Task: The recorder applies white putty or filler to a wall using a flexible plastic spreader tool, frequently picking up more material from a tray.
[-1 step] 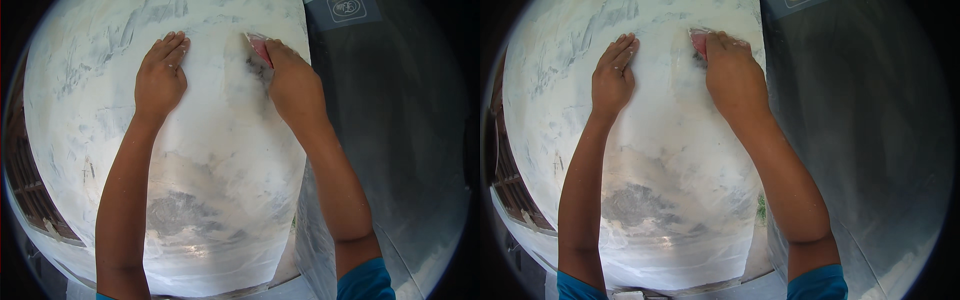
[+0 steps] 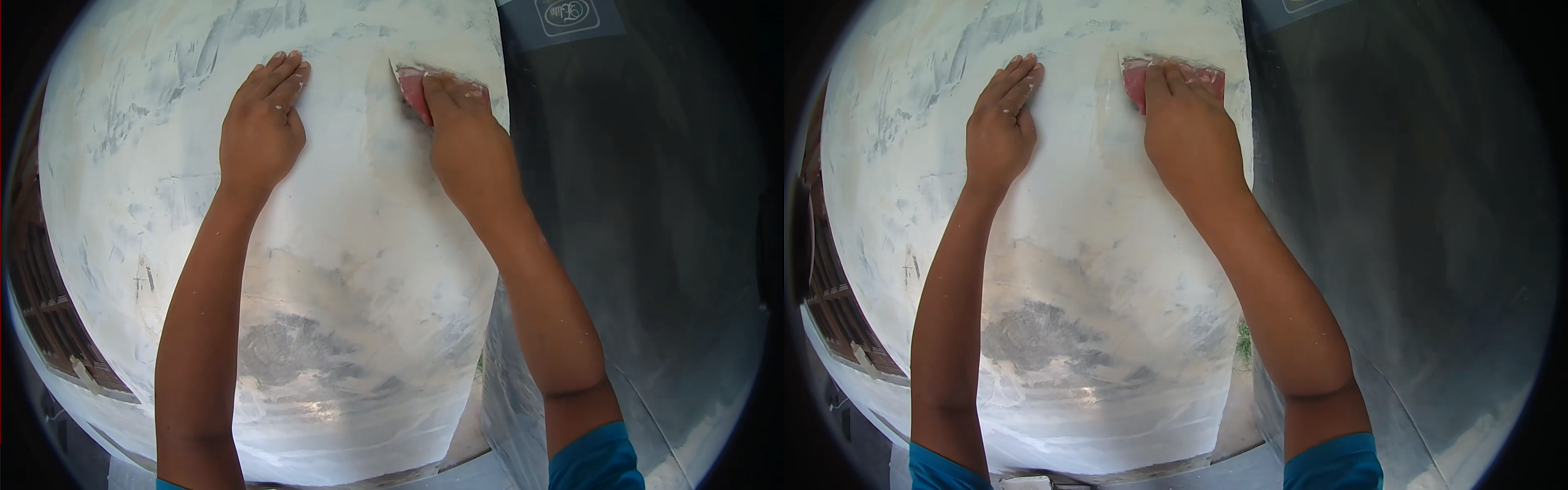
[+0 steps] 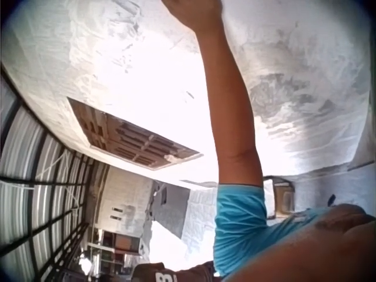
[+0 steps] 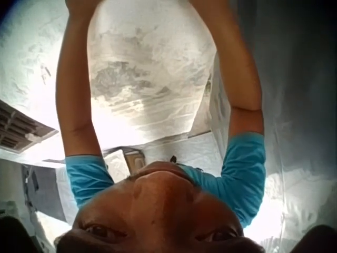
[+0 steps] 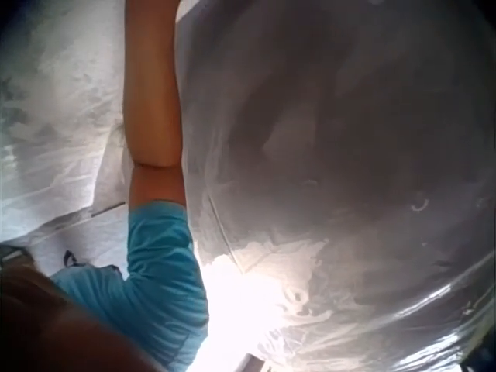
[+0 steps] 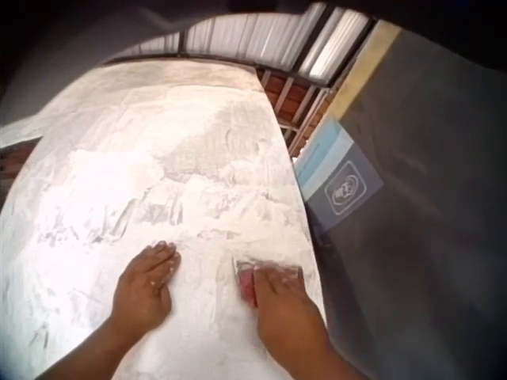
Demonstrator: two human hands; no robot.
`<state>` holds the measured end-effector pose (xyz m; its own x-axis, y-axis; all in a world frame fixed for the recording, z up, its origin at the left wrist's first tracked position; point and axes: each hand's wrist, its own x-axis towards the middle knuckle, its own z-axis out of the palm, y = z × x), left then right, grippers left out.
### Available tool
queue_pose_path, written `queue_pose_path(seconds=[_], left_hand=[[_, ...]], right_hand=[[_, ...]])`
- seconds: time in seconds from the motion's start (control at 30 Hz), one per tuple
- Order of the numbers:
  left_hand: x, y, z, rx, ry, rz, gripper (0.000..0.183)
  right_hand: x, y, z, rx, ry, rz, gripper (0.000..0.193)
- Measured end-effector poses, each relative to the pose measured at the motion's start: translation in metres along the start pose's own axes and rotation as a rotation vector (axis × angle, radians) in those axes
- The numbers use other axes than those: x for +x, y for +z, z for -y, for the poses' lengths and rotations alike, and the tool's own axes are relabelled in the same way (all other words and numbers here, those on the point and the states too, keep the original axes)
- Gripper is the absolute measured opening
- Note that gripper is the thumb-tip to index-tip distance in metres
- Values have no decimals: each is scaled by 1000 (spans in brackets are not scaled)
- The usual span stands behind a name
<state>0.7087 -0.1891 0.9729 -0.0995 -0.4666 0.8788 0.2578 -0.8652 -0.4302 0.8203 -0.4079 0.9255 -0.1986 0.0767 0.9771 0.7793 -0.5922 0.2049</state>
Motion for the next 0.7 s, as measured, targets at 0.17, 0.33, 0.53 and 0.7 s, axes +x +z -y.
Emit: queue_pose_path(seconds=[0.17, 0.33, 0.53, 0.7], left_hand=[[-4, -4, 3, 28, 6, -11, 46], [-1, -3, 0, 28, 7, 0, 46], [-4, -4, 2, 27, 4, 9, 46], [-3, -5, 3, 10, -4, -3, 44]], right_hand=[[-37, 23, 32, -32, 4, 127, 49], [-114, -13, 65, 24, 5, 313, 51], [-89, -93, 45, 293, 165, 451, 26], [23, -87, 2, 160, 248, 272, 38]])
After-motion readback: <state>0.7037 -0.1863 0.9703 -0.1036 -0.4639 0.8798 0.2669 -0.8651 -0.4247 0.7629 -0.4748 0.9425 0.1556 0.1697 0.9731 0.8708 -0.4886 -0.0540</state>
